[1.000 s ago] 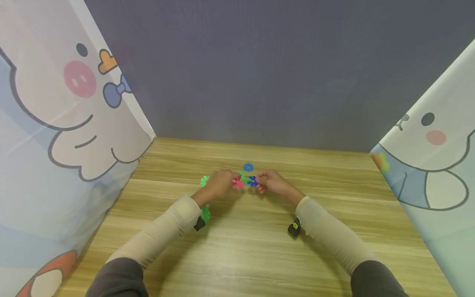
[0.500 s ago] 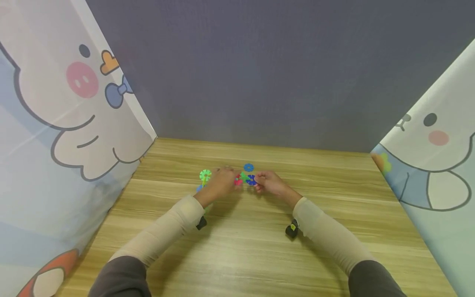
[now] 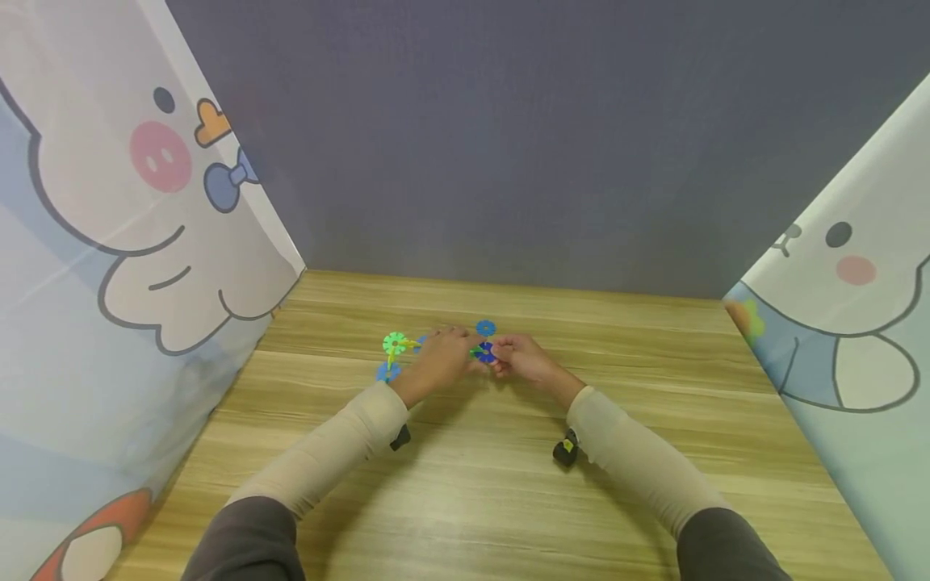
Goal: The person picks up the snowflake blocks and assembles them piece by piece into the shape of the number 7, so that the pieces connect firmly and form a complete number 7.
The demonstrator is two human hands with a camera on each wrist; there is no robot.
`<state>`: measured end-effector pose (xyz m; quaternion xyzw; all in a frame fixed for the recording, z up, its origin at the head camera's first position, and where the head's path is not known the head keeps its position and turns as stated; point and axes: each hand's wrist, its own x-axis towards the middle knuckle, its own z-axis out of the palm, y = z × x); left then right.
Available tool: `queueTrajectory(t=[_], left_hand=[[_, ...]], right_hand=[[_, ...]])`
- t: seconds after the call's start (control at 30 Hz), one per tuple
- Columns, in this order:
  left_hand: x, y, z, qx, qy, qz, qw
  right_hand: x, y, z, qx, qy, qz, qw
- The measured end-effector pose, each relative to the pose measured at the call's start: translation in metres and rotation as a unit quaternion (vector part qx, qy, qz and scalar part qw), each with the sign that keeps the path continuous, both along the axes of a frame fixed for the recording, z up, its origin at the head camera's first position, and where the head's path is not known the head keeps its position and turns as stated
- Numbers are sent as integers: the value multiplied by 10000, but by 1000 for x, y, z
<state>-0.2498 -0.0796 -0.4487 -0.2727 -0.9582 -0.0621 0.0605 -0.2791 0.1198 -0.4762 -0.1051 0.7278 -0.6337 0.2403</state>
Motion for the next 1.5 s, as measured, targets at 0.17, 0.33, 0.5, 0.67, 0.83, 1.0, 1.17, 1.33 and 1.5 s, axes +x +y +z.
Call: queueTrajectory(t=[0.17, 0.33, 0.5, 0.67, 0.83, 1.0, 1.17, 1.33, 1.5], left_hand=[[-2, -2, -4, -57, 303, -2, 9995], [-2, -2, -5, -87, 331, 149, 9993], [0, -2, -4, -202, 293, 207, 9992], [2, -6, -5, -290, 308, 223, 9989], [5, -10, -9, -336, 288, 191, 9988], [7, -11, -12, -261, 372, 198, 9988], [8, -12, -11, -265, 498, 226, 9982], [9, -14, -9, -254, 426, 238, 9985], [9, -16, -10, -184, 317, 238, 9990]], right_hand=[[0, -2, -1, 17, 69, 110, 9999], [0, -5, -1, 116, 171, 114, 9997], [-3, -6, -1, 282, 201, 153, 9993], [-9, -2, 0, 739, 452, 197, 9961], [-20, 5, 3, 1284, 697, -85, 9892], [-31, 11, 7, 1918, 1429, -85, 9709], [-39, 11, 9, 2393, 2064, -22, 9488], [-49, 5, 7, 3064, 2735, 110, 9117], [-58, -2, 1, 3443, 2947, 231, 8911]])
